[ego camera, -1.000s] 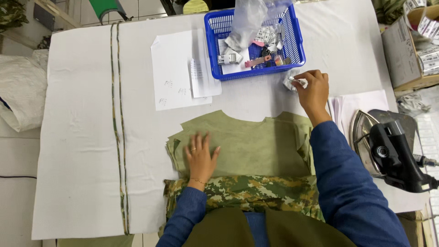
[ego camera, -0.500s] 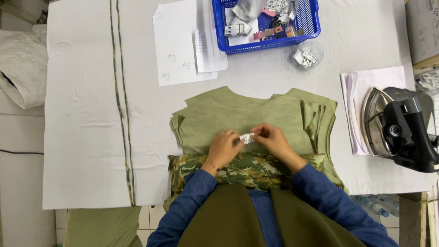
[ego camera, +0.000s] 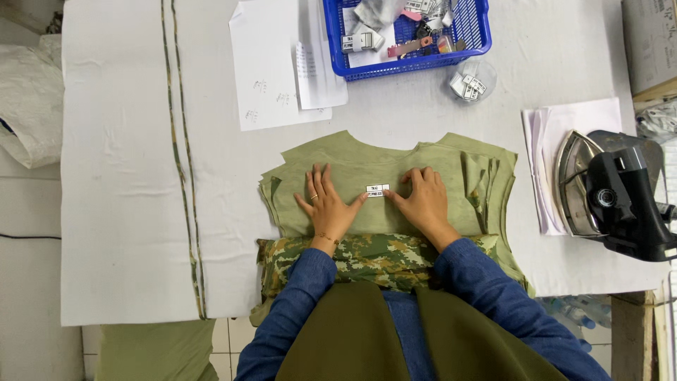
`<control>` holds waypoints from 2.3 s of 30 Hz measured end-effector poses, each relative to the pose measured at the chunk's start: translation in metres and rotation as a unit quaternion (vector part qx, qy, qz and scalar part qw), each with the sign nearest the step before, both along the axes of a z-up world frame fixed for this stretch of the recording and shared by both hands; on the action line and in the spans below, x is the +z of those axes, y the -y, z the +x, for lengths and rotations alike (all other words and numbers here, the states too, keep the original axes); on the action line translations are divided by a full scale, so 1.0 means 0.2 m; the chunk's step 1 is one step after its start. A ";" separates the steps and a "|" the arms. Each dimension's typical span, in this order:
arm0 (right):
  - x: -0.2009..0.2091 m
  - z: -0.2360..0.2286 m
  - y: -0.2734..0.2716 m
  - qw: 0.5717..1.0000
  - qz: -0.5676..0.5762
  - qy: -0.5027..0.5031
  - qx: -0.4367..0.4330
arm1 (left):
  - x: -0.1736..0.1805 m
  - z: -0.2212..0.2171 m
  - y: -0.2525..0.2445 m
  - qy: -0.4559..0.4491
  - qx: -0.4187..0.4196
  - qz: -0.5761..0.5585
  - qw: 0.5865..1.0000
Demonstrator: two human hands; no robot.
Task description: The person places small white labels on the back of a green t-shirt and irons them into place. They repeat this process for several shirts, smoothing the fabric and using an iron to adhere the labels.
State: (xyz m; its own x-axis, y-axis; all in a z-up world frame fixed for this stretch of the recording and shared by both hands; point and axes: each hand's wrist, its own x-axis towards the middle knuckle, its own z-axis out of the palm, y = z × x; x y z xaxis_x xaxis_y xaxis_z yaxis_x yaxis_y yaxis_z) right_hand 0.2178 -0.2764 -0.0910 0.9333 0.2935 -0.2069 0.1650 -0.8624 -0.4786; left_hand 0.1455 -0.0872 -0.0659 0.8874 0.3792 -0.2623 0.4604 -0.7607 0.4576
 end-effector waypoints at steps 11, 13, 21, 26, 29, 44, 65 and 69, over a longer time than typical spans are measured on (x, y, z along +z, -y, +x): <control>0.01 0.00 -0.03 1.000 0.001 -0.003 -0.006 | -0.05 0.00 0.00 -0.009 0.011 0.007 1.000; 0.02 -0.01 -0.03 1.000 0.000 -0.003 -0.007 | -0.05 0.00 0.00 -0.010 0.009 0.002 1.000; -0.02 0.00 -0.02 1.000 -0.008 -0.001 -0.011 | -0.10 -0.01 0.00 -0.017 -0.003 0.024 1.000; 0.00 0.00 -0.03 1.000 0.000 0.003 -0.017 | -0.14 -0.01 -0.01 -0.013 -0.006 0.031 0.999; 0.00 0.00 -0.02 1.000 -0.002 0.002 -0.014 | -0.16 -0.01 -0.01 -0.007 -0.003 0.050 0.999; -0.03 0.00 -0.02 1.000 -0.027 0.002 0.002 | -0.11 0.01 0.05 0.007 0.009 0.056 0.998; 0.50 0.43 1.15 0.972 -0.156 -0.007 -0.175 | -0.29 -0.25 -0.64 0.188 0.181 0.139 0.955; 0.80 0.33 0.56 0.974 -0.197 -0.110 -0.028 | -0.31 -0.23 -0.64 0.223 0.187 0.168 0.942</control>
State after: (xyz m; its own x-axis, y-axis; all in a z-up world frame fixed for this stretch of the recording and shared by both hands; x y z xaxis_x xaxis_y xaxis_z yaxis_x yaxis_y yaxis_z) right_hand 0.2833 -0.3893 0.0682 0.8659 0.1000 -0.4901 0.0424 -0.9910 -0.1273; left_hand 0.0986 0.0414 -0.1276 0.6684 0.6827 0.2952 0.5448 -0.7196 0.4306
